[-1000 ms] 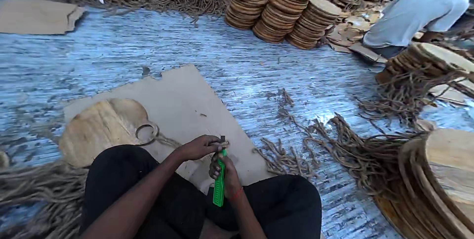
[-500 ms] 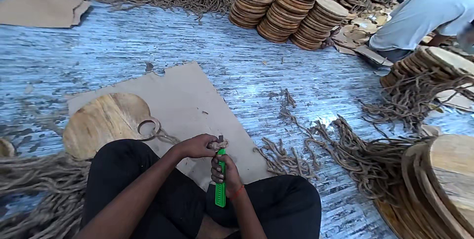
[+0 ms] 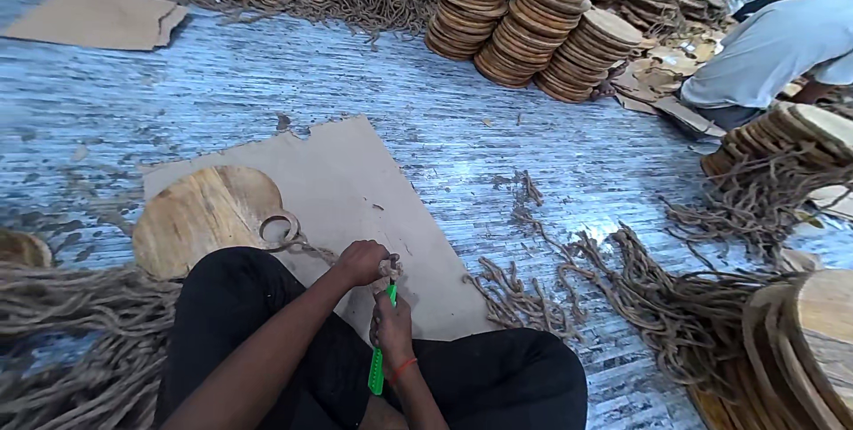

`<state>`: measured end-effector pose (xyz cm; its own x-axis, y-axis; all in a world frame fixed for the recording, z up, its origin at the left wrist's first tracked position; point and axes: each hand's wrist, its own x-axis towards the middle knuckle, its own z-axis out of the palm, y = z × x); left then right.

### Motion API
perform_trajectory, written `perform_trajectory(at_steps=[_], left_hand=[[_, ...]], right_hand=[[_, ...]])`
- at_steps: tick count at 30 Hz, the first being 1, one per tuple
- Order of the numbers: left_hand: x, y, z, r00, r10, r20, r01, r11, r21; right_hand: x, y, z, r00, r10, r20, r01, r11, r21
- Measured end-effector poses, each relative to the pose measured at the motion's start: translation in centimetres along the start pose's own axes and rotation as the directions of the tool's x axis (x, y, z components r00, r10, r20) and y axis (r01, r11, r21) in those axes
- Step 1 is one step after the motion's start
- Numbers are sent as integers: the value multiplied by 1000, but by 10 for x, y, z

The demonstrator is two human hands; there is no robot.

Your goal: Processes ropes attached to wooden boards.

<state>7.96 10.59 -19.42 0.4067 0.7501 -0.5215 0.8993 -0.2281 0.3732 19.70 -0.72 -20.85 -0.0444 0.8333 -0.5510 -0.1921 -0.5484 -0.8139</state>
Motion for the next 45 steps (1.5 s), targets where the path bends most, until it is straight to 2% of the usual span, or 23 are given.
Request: perform_trajectory(at_steps=[4, 5, 7, 8, 9, 11, 14, 17, 20, 22, 26, 30, 32, 35, 37, 39, 41, 45], left_hand=[[1, -2, 7, 999, 36, -35, -36, 999, -12], [-2, -2, 4, 999, -6, -40, 5, 999, -40], [-10, -19, -9, 980, -198, -30, 192, 972, -134], [-8, -32, -12, 963, -266, -44, 253, 949, -186], [-4, -38, -8, 959, -273, -73, 248, 937, -246], [6, -32, -7, 979, -183, -90, 146, 938, -316], [12, -10, 3, 999, 3, -52, -29, 867, -498], [4, -10, 16, 983, 176, 54, -117, 824, -554], [-2, -8, 15, 958, 248, 146, -108, 779, -617], [-3, -8, 17, 944, 281, 175, -96, 739, -667], [-1, -11, 14, 935, 270, 229, -52, 745, -665], [-3, -9, 2, 951, 305, 49, -234, 815, -530], [-1, -11, 0, 959, 281, -33, -257, 819, -513], [1, -14, 1, 963, 230, -137, -267, 792, -548], [1, -15, 0, 961, 246, -129, -271, 734, -623], [-1, -13, 2, 961, 247, -123, -262, 677, -688], [0, -11, 1, 969, 187, -160, -245, 676, -695], [-2, -11, -3, 974, 83, -212, -212, 671, -710]], right_hand=[[-10, 8, 1, 998, -38, -40, 35, 997, -64], [-18, 8, -1, 996, -87, -25, 84, 990, -111], [-49, -3, 2, 954, -300, 20, 295, 923, -246], [-64, -14, 0, 932, -361, 29, 357, 902, -243], [-72, -22, -9, 936, -352, 9, 347, 916, -200], [-57, -32, -27, 956, -282, -83, 271, 955, -125], [-13, -40, -60, 957, -270, -104, 248, 951, -184], [22, -39, -72, 944, -329, 21, 320, 898, -302], [47, -37, -68, 931, -319, 180, 363, 861, -355], [52, -31, -62, 924, -318, 213, 373, 871, -319], [45, -27, -70, 942, -305, 138, 331, 912, -245], [39, -30, -85, 950, -304, 67, 311, 935, -167], [41, -31, -87, 941, -339, 14, 336, 925, -176], [44, -34, -88, 915, -396, -71, 370, 898, -240], [47, -35, -92, 913, -395, -100, 363, 901, -239], [50, -36, -95, 921, -363, -141, 321, 913, -253], [53, -36, -100, 916, -330, -229, 265, 924, -274], [60, -33, -109, 859, -291, -421, 181, 942, -281]])
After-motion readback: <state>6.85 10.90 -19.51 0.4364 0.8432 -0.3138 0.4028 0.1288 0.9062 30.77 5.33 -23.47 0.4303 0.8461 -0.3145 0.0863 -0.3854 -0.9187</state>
